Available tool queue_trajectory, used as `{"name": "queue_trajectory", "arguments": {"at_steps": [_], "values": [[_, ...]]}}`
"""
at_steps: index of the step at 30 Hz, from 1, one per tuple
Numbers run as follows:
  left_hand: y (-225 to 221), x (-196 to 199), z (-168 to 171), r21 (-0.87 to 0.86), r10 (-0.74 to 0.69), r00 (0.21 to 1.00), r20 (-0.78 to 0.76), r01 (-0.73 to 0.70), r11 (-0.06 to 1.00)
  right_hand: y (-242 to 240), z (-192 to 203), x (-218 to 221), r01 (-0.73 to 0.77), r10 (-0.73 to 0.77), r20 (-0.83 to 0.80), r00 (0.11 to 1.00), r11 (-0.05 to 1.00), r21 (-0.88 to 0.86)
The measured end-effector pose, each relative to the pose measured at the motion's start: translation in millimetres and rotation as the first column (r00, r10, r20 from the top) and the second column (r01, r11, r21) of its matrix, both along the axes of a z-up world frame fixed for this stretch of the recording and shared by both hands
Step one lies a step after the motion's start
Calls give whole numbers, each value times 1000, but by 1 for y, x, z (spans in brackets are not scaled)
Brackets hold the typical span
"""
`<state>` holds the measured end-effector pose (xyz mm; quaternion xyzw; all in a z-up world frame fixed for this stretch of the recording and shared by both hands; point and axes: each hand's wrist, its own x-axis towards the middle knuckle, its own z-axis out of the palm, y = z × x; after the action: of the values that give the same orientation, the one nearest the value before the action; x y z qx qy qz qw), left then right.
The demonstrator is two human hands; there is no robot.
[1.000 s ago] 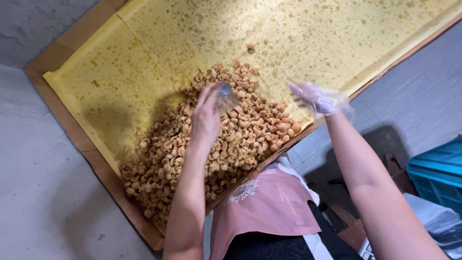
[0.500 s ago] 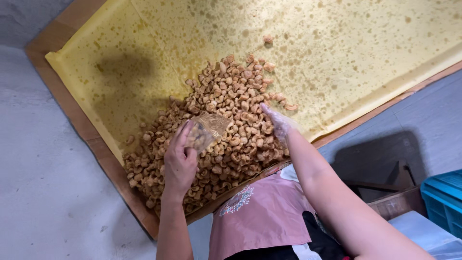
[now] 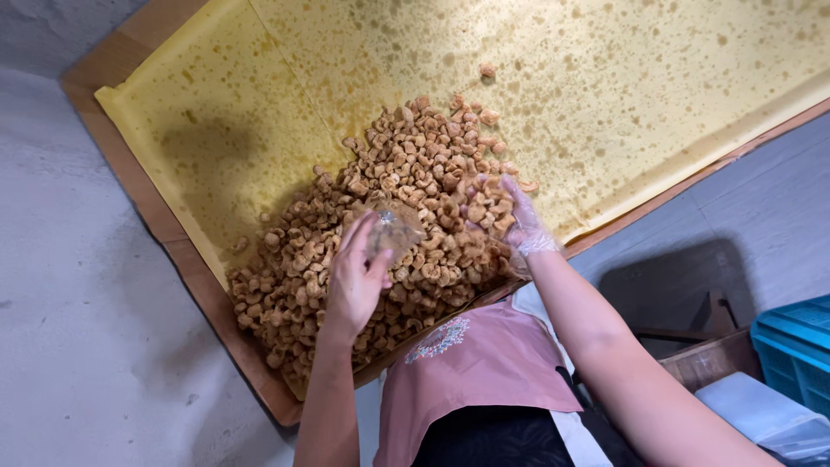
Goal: The person scoops cashews from a large yellow tray into clear plastic bags, weighs each bag on a digital scale, and places the sealed bags into a blue basket. The person also spreads the cashews across the tray to even out the pile.
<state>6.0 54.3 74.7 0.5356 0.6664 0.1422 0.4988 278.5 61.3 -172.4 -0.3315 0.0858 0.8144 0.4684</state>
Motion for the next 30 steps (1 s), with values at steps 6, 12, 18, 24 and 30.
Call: {"name": "queue_trajectory", "arguments": {"at_steps": [6,12,18,24,30], "values": [[-8,36,-25,-17,-164,986,-13,163,986,9,136,-1,82,-80,-18,997,978,192],[-6,95,-83,325,-117,993,23,103,940,-4,201,-25,216,-310,115,944,842,494],[-20,99,-114,407,-5,991,136,-51,912,-8,176,-34,192,-388,158,908,720,667],[-18,99,-130,522,-16,991,133,-57,851,-7,191,-38,-90,-376,396,838,620,779],[-9,87,-95,297,5,983,186,-61,953,-1,199,-8,-692,-404,852,332,510,511]]}}
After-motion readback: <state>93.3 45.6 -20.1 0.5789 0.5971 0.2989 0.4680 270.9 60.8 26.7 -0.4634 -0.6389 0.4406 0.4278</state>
